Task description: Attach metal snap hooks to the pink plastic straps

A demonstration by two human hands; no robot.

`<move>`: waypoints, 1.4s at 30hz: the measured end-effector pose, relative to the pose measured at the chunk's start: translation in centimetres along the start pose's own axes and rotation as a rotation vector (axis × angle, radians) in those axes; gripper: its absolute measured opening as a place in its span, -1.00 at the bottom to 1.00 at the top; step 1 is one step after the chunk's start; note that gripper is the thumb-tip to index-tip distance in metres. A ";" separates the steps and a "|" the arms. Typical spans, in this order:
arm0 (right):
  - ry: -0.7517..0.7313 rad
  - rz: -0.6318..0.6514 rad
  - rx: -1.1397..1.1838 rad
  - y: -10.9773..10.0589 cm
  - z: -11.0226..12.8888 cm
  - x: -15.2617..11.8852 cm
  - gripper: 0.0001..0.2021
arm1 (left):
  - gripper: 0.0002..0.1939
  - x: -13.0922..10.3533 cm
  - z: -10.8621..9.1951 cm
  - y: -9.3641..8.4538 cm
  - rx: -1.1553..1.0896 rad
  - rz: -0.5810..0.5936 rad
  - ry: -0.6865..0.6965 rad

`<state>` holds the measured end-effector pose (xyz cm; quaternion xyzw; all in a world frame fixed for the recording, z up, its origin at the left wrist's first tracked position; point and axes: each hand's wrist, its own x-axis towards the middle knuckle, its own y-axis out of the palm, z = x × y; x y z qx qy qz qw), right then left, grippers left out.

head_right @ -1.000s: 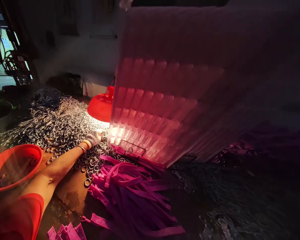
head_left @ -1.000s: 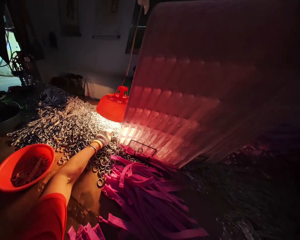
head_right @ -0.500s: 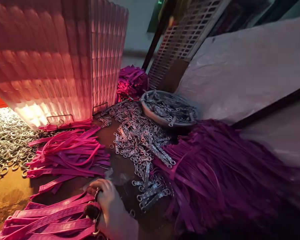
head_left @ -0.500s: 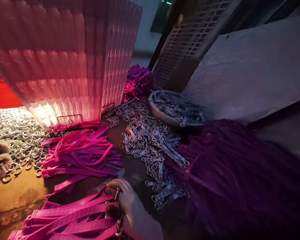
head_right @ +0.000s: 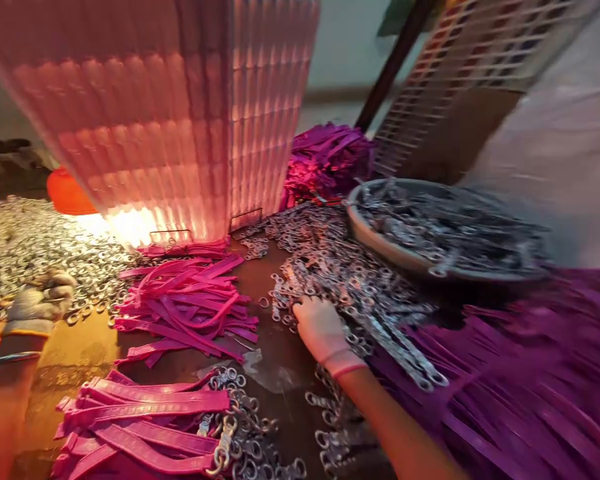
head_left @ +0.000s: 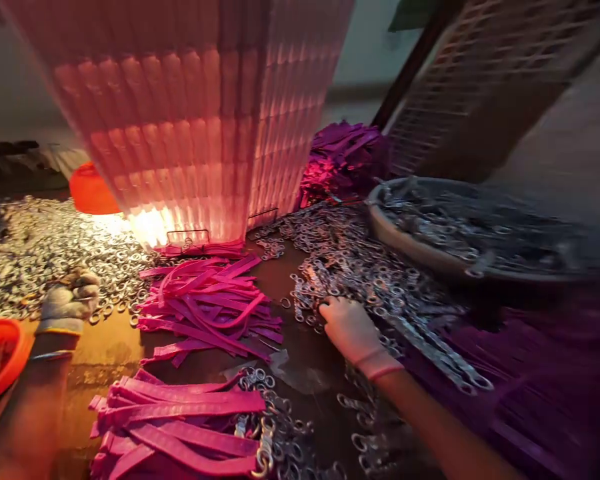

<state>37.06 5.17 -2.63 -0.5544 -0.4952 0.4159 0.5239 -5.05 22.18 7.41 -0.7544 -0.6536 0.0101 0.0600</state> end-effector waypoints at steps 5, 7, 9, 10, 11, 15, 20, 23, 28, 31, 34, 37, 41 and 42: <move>-0.073 0.001 -0.076 0.7 0.0 -0.4 -0.79 | -0.58 -4.2 -0.3 -0.3 -0.283 -0.071 -0.283; -0.061 -0.096 -0.006 0.7 0.5 -1.0 -0.79 | -0.66 -6.4 0.3 3.2 -0.522 -0.028 -0.514; -0.051 -0.183 0.253 0.3 2.0 -2.1 -0.73 | -0.84 -8.8 0.7 7.1 -0.796 0.044 -0.776; -0.055 -0.190 0.440 0.0 3.2 -2.8 -0.68 | -0.88 -9.9 0.9 8.8 -0.862 0.073 -0.843; -0.067 -0.166 0.634 -0.5 4.6 -3.6 -0.63 | -0.88 -10.9 1.1 10.2 -0.906 0.097 -0.886; -0.157 -0.005 1.139 -3.5 11.1 -6.6 -0.67 | -0.90 -13.5 2.2 13.4 -0.909 0.132 -0.930; -0.109 0.046 1.352 -6.0 15.4 -7.5 -0.71 | -0.79 -14.8 4.1 14.3 -0.717 0.119 -0.696; -0.051 0.063 1.361 -6.0 16.1 -7.0 -0.71 | -0.69 -15.4 4.7 14.1 -0.583 0.075 -0.575; -0.045 0.122 1.421 -6.0 17.1 -6.3 -0.73 | -0.63 -16.3 4.2 13.3 -0.372 0.128 -0.434; 0.017 0.156 1.475 -6.1 17.3 -6.3 -0.75 | -0.68 -16.2 3.9 13.0 -0.423 0.195 -0.396; 0.124 0.210 1.574 -5.9 17.2 -6.5 -0.75 | -0.74 -15.8 4.4 12.8 -0.682 0.295 -0.499; 0.204 0.300 1.707 -5.4 16.8 -6.4 -0.66 | -0.75 -15.5 5.4 12.2 -0.830 0.326 -0.702; 0.286 0.403 1.768 -5.9 16.3 -6.2 -0.59 | -0.74 -15.6 6.1 11.2 -0.726 0.365 -0.764; 0.306 0.412 1.763 -6.3 16.2 -6.2 -0.60 | -0.74 -15.6 6.0 11.0 -0.683 0.384 -0.746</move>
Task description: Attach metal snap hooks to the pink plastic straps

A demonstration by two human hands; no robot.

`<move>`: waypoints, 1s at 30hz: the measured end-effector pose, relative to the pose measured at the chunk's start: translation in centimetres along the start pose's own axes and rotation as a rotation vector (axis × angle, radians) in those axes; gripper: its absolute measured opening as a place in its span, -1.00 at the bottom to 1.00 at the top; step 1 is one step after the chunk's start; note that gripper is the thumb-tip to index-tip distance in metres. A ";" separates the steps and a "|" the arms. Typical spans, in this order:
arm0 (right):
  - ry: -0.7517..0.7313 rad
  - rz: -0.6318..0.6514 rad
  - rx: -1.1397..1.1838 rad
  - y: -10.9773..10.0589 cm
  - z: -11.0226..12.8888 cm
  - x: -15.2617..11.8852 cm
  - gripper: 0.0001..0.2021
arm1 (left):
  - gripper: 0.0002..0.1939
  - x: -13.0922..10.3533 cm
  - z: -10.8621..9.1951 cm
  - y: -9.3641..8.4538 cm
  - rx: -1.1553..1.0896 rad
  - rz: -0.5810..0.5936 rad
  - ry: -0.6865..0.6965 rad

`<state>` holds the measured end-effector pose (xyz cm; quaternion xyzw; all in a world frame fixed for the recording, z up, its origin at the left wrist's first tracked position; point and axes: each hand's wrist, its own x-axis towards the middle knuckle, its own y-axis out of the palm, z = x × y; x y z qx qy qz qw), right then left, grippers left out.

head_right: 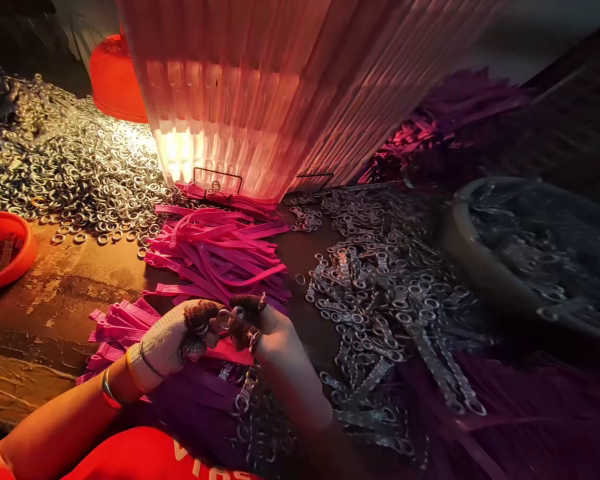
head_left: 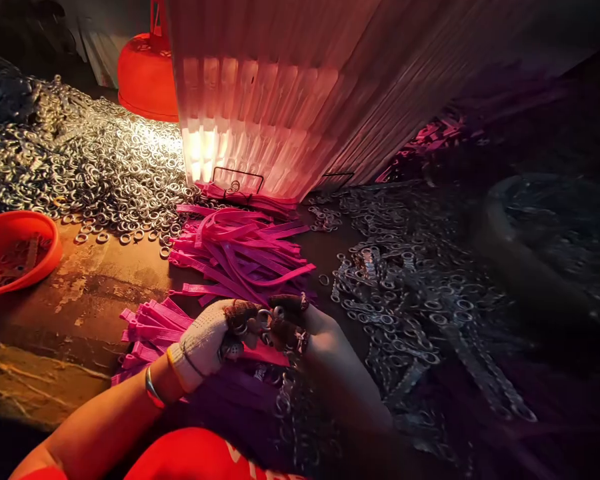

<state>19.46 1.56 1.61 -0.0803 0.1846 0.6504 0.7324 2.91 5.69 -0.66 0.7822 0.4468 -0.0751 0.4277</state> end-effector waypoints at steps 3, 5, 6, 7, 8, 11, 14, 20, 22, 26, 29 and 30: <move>0.012 -0.035 -0.014 0.1 1.2 -0.6 -0.64 | -0.68 -0.7 -0.3 0.1 0.177 0.011 0.046; -0.006 -0.050 -0.031 0.2 1.5 -0.8 -0.67 | -0.67 -0.9 -0.3 0.4 0.250 0.028 0.066; -0.019 -0.056 -0.045 0.3 1.4 -0.8 -0.68 | -0.69 -1.0 -0.2 0.5 0.249 0.040 0.065; -0.037 -0.063 -0.062 0.4 1.2 -0.8 -0.69 | -0.71 -0.9 0.0 0.7 0.236 0.049 0.064; -0.068 -0.080 -0.085 0.5 0.8 -0.7 -0.71 | -0.72 -0.9 0.3 0.8 0.215 0.055 0.061; -0.241 -0.163 -0.217 0.8 -0.7 -0.8 -0.78 | -0.71 -0.8 1.2 1.3 0.120 0.034 0.035; -0.384 -0.172 -0.399 0.5 -1.9 -1.3 -0.82 | -0.66 -0.9 1.8 1.4 0.125 -0.014 0.028; -0.695 0.017 -0.835 -1.5 -2.5 -1.6 -0.44 | -0.59 -2.1 -0.4 0.4 0.580 -0.062 0.065; -0.757 0.098 -0.948 -1.6 -2.5 -1.3 -0.47 | -0.60 -2.3 -1.2 0.1 0.640 0.026 0.017; -0.728 0.149 -0.976 -1.2 -2.8 -1.1 -0.50 | -0.70 -2.4 -1.1 0.2 0.556 0.097 -0.016; -0.732 0.027 -0.942 -1.2 -3.7 -1.4 -0.38 | -0.83 -2.1 0.1 0.6 0.494 0.051 0.070; -0.742 -0.006 -0.944 -1.2 -4.0 -1.6 -0.34 | -0.84 -2.0 0.5 0.7 0.500 0.025 0.103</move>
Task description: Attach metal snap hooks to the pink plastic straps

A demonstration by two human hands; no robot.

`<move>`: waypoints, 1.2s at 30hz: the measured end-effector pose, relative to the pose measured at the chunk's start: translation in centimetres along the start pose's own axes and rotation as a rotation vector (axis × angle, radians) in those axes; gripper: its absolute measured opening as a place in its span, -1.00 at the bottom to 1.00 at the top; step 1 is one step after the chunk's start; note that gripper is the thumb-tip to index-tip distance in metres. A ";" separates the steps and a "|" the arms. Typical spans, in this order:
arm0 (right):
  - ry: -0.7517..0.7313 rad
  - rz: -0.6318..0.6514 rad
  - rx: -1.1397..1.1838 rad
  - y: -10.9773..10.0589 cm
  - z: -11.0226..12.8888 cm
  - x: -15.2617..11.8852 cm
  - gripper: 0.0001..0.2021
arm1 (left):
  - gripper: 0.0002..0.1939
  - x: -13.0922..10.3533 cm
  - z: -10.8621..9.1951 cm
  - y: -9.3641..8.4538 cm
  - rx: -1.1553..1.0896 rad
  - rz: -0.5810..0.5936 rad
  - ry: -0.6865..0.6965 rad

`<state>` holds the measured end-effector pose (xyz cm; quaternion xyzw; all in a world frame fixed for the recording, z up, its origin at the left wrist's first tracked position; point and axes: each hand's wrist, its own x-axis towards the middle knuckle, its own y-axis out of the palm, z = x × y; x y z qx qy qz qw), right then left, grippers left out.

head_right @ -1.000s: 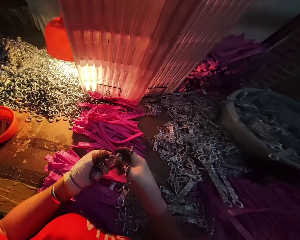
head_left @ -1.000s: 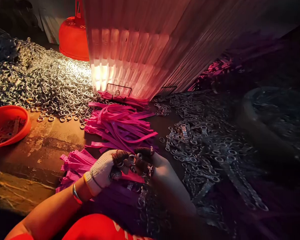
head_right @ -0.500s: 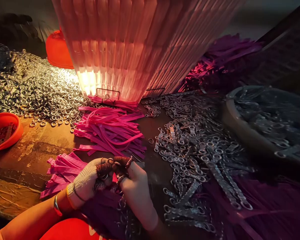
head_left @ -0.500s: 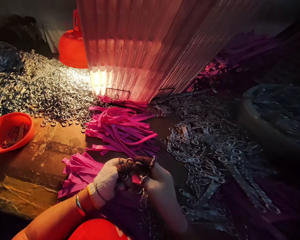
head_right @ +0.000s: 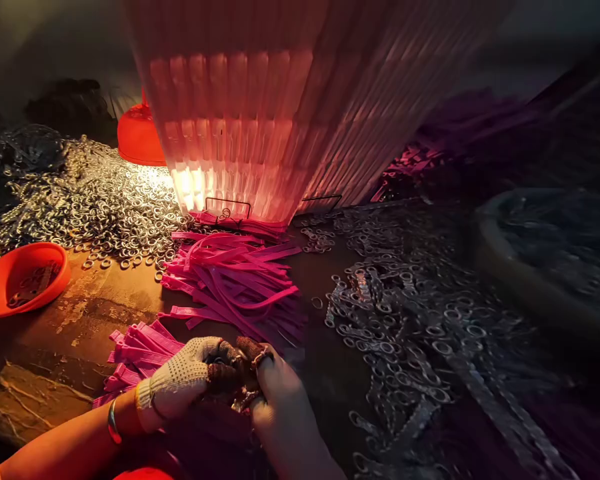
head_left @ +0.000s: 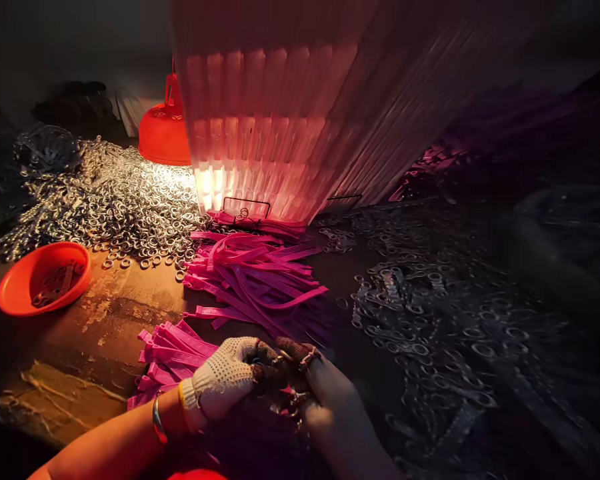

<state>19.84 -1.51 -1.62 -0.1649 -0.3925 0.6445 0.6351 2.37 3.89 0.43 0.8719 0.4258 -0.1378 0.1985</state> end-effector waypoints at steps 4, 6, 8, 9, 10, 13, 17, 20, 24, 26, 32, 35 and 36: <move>-0.111 0.026 -0.160 0.2 0.2 -0.2 -0.47 | -0.83 0.3 0.4 -0.2 0.076 0.015 0.045; -0.145 0.066 -0.266 -0.1 0.7 0.5 -0.73 | -0.83 0.3 0.3 -1.0 0.118 0.029 0.000; -0.155 0.103 -0.330 -0.4 1.3 1.5 -0.95 | -0.81 0.3 0.4 -1.9 0.139 -0.011 -0.080; -0.163 0.124 -0.336 -0.5 1.6 1.9 -0.94 | -0.80 0.2 0.6 -2.3 0.122 -0.028 -0.114; -0.162 0.149 -0.325 -0.5 1.8 2.4 -0.89 | -0.81 0.1 0.8 -2.7 0.085 -0.035 -0.130; -0.011 0.319 -0.095 0.1 2.0 3.6 -0.76 | -0.78 -0.5 1.2 -3.6 -0.090 -0.036 -0.113; 0.200 0.438 0.328 1.8 2.0 6.3 -0.68 | -0.77 -1.3 0.8 -5.4 -0.481 -0.072 -0.091; 0.083 0.296 0.159 3.8 2.5 9.8 -0.76 | -0.96 -2.2 -0.1 -7.9 -0.969 -0.211 0.005; -0.132 0.381 -0.315 7.4 3.7 14.1 -0.79 | -0.89 -3.4 -0.7 -10.7 -1.258 -0.376 0.184; -0.151 0.430 -0.423 9.2 4.1 15.4 -0.81 | -0.87 -3.5 -0.6 -11.3 -1.214 -0.406 0.192; -0.161 0.404 -0.374 9.8 3.8 15.0 -0.87 | -0.80 -3.3 0.1 -11.2 -0.659 -0.583 0.197; -0.129 0.313 0.014 7.7 3.8 13.3 -0.86 | -0.69 -3.4 0.0 -10.5 -0.486 -0.612 0.198; -0.119 0.293 0.160 7.0 3.9 12.6 -0.86 | -0.68 -3.4 -0.2 -10.2 -0.446 -0.579 0.188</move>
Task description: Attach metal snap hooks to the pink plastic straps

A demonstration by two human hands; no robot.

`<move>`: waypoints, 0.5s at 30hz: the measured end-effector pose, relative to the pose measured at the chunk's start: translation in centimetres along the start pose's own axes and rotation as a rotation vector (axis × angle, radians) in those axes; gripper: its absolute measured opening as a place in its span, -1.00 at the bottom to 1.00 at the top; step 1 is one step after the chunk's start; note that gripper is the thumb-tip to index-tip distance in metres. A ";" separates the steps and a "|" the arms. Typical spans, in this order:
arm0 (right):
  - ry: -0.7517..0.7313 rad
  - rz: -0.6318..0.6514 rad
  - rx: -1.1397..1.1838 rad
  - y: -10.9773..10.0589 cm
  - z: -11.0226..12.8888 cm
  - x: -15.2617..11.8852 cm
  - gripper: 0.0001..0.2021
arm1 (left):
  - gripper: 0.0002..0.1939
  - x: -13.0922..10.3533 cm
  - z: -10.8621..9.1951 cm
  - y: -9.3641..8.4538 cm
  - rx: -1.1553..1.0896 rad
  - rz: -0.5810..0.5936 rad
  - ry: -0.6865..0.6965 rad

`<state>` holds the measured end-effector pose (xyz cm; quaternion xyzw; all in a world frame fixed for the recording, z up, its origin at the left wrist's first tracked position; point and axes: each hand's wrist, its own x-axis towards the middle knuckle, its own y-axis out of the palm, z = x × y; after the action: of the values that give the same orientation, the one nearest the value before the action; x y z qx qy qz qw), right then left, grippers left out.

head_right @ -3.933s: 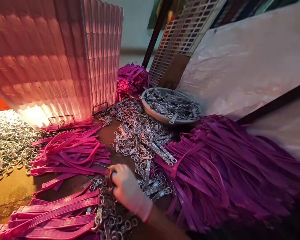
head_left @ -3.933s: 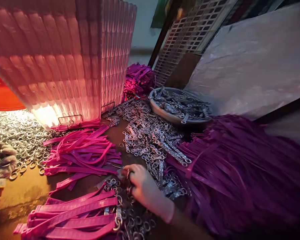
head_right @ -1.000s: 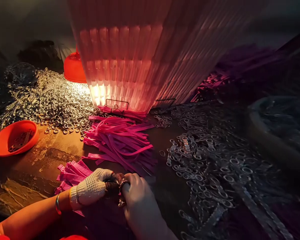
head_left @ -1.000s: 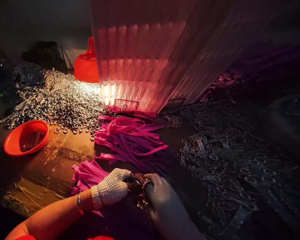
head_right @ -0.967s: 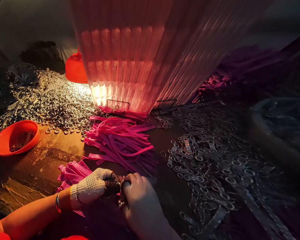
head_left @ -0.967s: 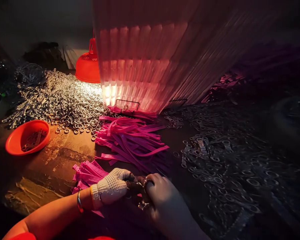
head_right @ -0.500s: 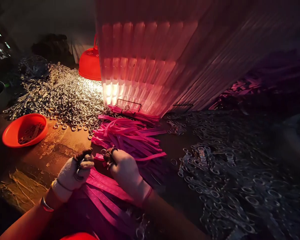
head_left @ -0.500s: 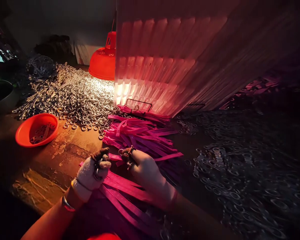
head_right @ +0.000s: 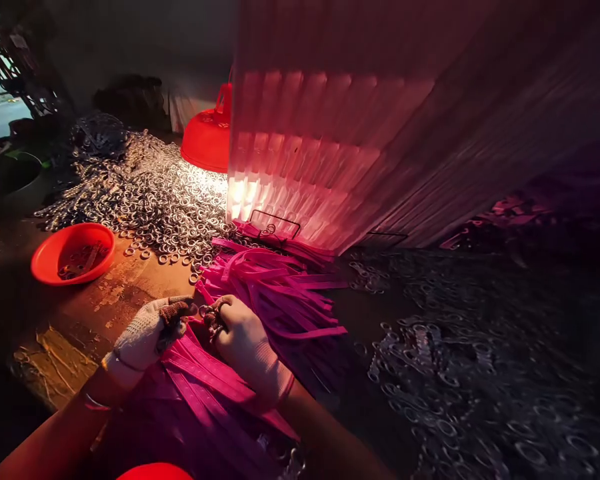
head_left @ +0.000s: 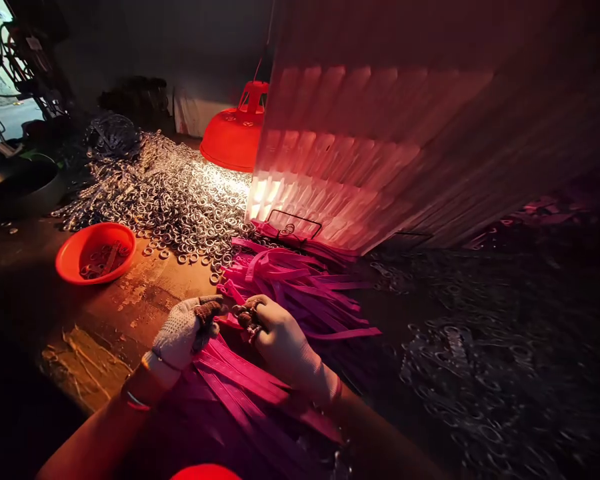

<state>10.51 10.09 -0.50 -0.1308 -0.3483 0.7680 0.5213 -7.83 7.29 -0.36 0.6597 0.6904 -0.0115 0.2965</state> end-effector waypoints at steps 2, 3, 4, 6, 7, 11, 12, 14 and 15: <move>-0.026 -0.020 0.168 -0.6 0.8 -1.7 -0.87 | -0.67 -0.3 0.1 0.7 0.063 0.102 -0.026; -0.032 -0.025 0.190 -0.8 1.3 -2.5 -0.87 | -0.67 -0.4 0.2 1.1 0.067 0.153 -0.043; -0.030 -0.032 0.193 -0.9 1.7 -3.3 -0.87 | -0.68 -0.5 0.3 1.5 0.046 0.193 -0.063; -0.007 -0.047 0.195 -0.9 2.4 -4.6 -0.85 | -0.69 -0.6 0.6 2.2 -0.015 0.238 -0.136; 0.010 -0.054 0.204 -1.0 2.7 -5.2 -0.85 | -0.68 -0.6 0.8 2.5 -0.046 0.244 -0.195; 0.066 -0.047 0.266 -1.3 3.2 -7.0 -0.84 | -0.66 -0.9 1.3 3.2 -0.107 0.264 -0.385; 0.073 -0.037 0.285 -1.5 3.2 -7.4 -0.83 | -0.69 -1.0 1.2 3.4 -0.124 0.278 -0.395; 0.054 -0.047 0.314 -2.1 3.0 -8.2 -0.82 | -0.76 -1.3 0.9 3.6 -0.186 0.312 -0.415; 0.042 -0.082 0.308 -2.4 2.8 -8.6 -0.80 | -0.77 -1.4 0.8 3.8 -0.226 0.327 -0.427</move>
<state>14.25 1.83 1.80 -0.0508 -0.2205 0.7876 0.5731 -4.13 6.18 1.02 0.7078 0.4937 -0.0250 0.5047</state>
